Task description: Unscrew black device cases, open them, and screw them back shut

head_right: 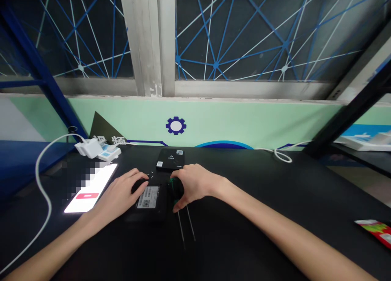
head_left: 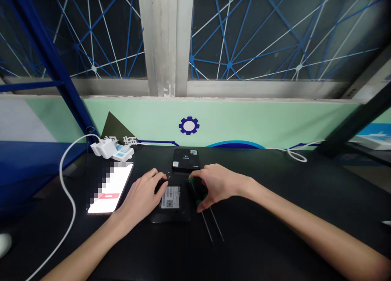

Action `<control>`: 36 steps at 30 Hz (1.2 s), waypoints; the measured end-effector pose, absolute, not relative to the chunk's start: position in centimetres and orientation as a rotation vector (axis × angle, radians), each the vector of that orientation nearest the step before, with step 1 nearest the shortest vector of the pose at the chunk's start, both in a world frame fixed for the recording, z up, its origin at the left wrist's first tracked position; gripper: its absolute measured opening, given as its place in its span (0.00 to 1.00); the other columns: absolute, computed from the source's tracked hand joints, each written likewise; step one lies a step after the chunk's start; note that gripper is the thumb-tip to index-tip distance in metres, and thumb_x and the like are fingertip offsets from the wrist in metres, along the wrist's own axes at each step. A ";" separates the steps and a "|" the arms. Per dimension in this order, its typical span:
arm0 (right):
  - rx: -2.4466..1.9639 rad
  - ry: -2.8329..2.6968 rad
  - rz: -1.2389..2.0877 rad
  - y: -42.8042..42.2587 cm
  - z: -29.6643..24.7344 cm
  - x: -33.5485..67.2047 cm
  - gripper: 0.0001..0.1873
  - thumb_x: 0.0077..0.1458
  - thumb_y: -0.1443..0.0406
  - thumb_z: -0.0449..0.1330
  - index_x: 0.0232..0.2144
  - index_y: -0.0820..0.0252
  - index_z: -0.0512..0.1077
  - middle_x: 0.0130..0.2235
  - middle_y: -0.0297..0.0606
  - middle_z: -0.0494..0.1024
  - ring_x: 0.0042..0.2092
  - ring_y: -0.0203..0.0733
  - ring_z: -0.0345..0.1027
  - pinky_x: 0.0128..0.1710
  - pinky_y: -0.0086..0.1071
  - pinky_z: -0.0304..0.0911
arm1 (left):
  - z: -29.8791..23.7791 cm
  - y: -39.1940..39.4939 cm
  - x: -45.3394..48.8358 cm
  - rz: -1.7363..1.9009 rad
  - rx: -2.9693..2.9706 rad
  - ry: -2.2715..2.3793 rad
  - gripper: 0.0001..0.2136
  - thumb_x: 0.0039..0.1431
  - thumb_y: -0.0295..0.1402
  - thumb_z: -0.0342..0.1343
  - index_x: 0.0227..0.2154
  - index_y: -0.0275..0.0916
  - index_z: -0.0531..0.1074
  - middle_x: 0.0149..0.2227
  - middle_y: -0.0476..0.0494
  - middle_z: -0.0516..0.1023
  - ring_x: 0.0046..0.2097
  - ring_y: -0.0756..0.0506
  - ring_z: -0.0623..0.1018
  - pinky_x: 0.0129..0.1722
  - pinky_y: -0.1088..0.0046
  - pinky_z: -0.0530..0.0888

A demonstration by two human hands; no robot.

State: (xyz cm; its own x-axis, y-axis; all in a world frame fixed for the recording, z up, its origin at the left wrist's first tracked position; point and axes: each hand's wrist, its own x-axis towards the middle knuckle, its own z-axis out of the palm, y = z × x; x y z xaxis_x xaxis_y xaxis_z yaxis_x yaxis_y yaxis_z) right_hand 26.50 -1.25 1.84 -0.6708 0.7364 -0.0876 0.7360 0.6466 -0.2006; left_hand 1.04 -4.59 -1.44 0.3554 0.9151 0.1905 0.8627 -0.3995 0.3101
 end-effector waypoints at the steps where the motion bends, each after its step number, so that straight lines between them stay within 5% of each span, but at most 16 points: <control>1: -1.273 -2.840 0.343 -1.2 1.9 26.5 0.44 0.32 0.37 0.69 0.49 0.53 0.76 0.28 0.35 0.78 0.27 0.46 0.71 0.27 0.33 0.54 | -1.4 -4.7 1.1 0.506 2.455 1.631 0.16 0.70 0.40 0.41 0.45 0.41 0.73 0.42 0.44 0.75 0.39 0.45 0.78 0.33 0.71 0.70; 7: -1.248 -2.599 0.622 -1.1 2.8 26.8 0.35 0.34 0.46 0.74 0.43 0.56 0.76 0.19 0.26 0.71 0.20 0.36 0.63 0.24 0.31 0.50 | -1.8 -5.0 1.5 0.525 2.486 1.692 0.19 0.71 0.45 0.38 0.43 0.41 0.72 0.41 0.43 0.74 0.41 0.43 0.77 0.33 0.71 0.70; 14: -1.019 -1.910 1.181 0.1 1.9 27.3 0.41 0.41 0.57 0.73 0.55 0.58 0.63 0.24 0.26 0.77 0.19 0.29 0.59 0.20 0.25 0.54 | -1.8 -5.7 2.0 0.510 2.501 1.722 0.19 0.72 0.45 0.36 0.45 0.42 0.69 0.44 0.43 0.74 0.46 0.41 0.75 0.36 0.69 0.71; 22: -0.958 -1.512 1.013 0.8 -0.1 26.5 0.42 0.46 0.60 0.72 0.59 0.54 0.56 0.23 0.24 0.73 0.18 0.30 0.59 0.17 0.24 0.57 | -2.3 -5.7 2.3 0.480 2.540 1.718 0.14 0.70 0.39 0.40 0.47 0.39 0.68 0.43 0.42 0.73 0.45 0.41 0.73 0.36 0.67 0.70; 36: -0.943 -1.579 0.823 0.6 -1.3 26.1 0.43 0.50 0.58 0.69 0.63 0.52 0.54 0.28 0.28 0.73 0.20 0.30 0.58 0.21 0.27 0.57 | -2.7 -5.5 2.2 0.541 2.583 1.716 0.10 0.69 0.37 0.44 0.44 0.41 0.68 0.42 0.44 0.73 0.44 0.42 0.74 0.34 0.68 0.70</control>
